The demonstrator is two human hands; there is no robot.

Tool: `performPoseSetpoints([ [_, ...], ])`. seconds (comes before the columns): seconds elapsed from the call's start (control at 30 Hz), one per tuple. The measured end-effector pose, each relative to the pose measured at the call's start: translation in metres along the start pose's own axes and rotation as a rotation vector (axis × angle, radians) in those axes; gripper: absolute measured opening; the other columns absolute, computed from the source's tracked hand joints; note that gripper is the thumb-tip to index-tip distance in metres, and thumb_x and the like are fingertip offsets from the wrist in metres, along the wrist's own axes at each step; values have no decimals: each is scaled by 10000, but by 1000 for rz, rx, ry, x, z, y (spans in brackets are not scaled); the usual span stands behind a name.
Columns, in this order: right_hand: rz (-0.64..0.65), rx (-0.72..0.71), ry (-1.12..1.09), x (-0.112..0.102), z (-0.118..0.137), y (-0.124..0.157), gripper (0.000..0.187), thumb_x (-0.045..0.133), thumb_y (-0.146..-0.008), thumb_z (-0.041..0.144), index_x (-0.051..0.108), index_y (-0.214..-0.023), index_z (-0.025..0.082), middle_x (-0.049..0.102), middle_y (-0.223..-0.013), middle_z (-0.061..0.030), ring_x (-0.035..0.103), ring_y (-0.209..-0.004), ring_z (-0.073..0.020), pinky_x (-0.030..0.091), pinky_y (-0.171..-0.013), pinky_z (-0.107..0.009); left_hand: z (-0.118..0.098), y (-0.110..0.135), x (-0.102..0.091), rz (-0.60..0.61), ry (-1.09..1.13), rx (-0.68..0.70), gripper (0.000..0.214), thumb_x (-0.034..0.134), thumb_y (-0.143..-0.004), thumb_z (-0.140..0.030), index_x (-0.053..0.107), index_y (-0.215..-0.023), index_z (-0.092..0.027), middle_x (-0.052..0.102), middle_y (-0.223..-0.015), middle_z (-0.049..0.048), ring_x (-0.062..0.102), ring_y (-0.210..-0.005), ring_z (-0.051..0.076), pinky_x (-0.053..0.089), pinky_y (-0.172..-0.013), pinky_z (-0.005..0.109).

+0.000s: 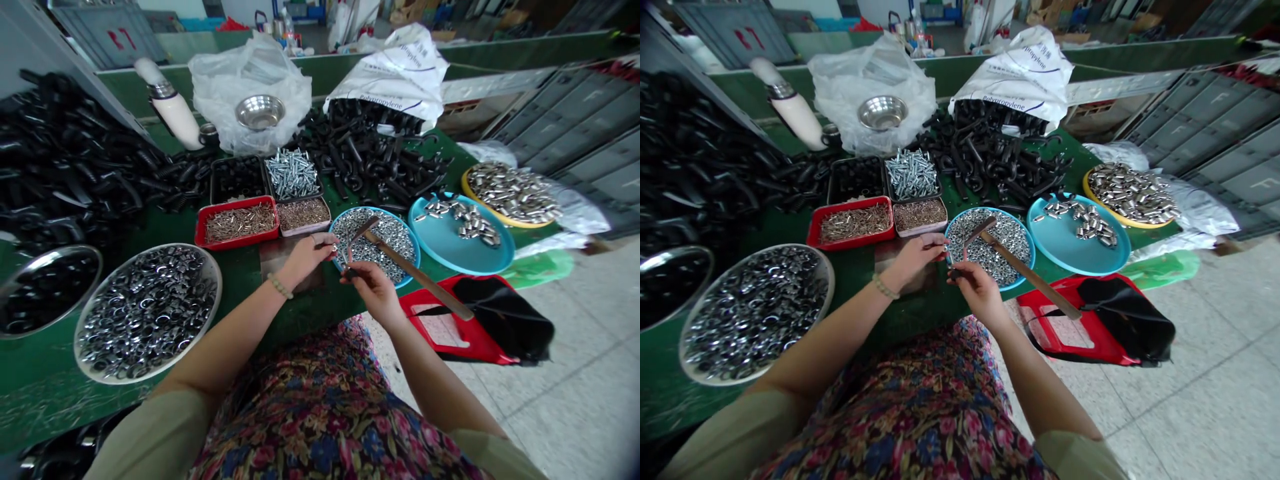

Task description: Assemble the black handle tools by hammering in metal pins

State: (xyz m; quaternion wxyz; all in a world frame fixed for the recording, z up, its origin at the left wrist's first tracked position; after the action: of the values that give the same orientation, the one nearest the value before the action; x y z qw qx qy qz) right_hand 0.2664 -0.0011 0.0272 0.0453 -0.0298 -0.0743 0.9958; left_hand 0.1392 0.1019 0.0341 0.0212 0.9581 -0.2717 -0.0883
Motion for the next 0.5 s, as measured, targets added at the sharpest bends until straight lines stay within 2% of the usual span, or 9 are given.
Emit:
performPoseSetpoints([
  [0.07,109,-5,19,13,5,-5,195,557,-886,271,598,-1076,244,700,-944,-30,712,-821,-162,576,-793,-338,10,17,-9,3,448,-158,164,626,-817,-162,667,-974,-136,681,-920,50,638,-783,111,522,-820,263],
  [0.1,159,-5,35,19,7,-8,206,545,-891,259,595,-1090,242,701,-940,-30,710,-824,-160,572,-796,-337,14,26,-14,-5,588,-216,154,662,-792,-156,678,-944,-138,683,-897,39,638,-768,99,522,-814,247],
  [0.17,262,-5,77,30,14,-13,232,515,-902,232,587,-1122,243,700,-939,-26,701,-837,-155,564,-802,-332,19,41,-24,-32,722,-276,161,723,-738,-143,694,-896,-144,687,-858,21,636,-751,85,520,-794,221],
  [0.27,469,-40,222,46,30,-18,265,499,-899,193,604,-1136,249,698,-991,-31,678,-889,-161,536,-849,-344,23,57,-42,-35,665,-328,193,777,-683,-163,698,-856,-133,687,-792,11,627,-696,82,512,-734,216],
  [0.37,608,-50,319,61,38,-19,251,537,-885,205,649,-1103,258,697,-1036,-40,649,-964,-186,498,-907,-368,17,71,-55,77,463,-374,158,760,-696,-188,696,-817,-110,685,-747,22,605,-627,86,495,-676,231],
  [0.43,568,26,131,71,35,-21,201,558,-893,275,652,-1070,268,700,-944,-30,657,-884,-173,525,-835,-339,-1,79,-66,85,349,-263,115,727,-718,-173,694,-813,-117,689,-772,27,617,-667,102,499,-706,246],
  [0.5,455,154,-216,82,27,-23,182,605,-871,381,635,-1024,287,669,-806,1,636,-712,-135,544,-681,-272,-29,89,-80,-6,224,-10,52,692,-743,-153,683,-792,-139,693,-845,33,639,-786,126,504,-801,268],
])
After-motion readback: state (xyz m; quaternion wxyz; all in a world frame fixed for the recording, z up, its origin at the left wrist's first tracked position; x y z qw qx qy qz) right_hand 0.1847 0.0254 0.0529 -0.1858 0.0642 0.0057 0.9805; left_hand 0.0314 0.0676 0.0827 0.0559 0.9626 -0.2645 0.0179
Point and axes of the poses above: each hand's wrist, its own y-axis away from the middle knuckle, its own x-axis out of the palm, z = x × y, the point moved 6 cm from there along -y, towards the middle knuckle
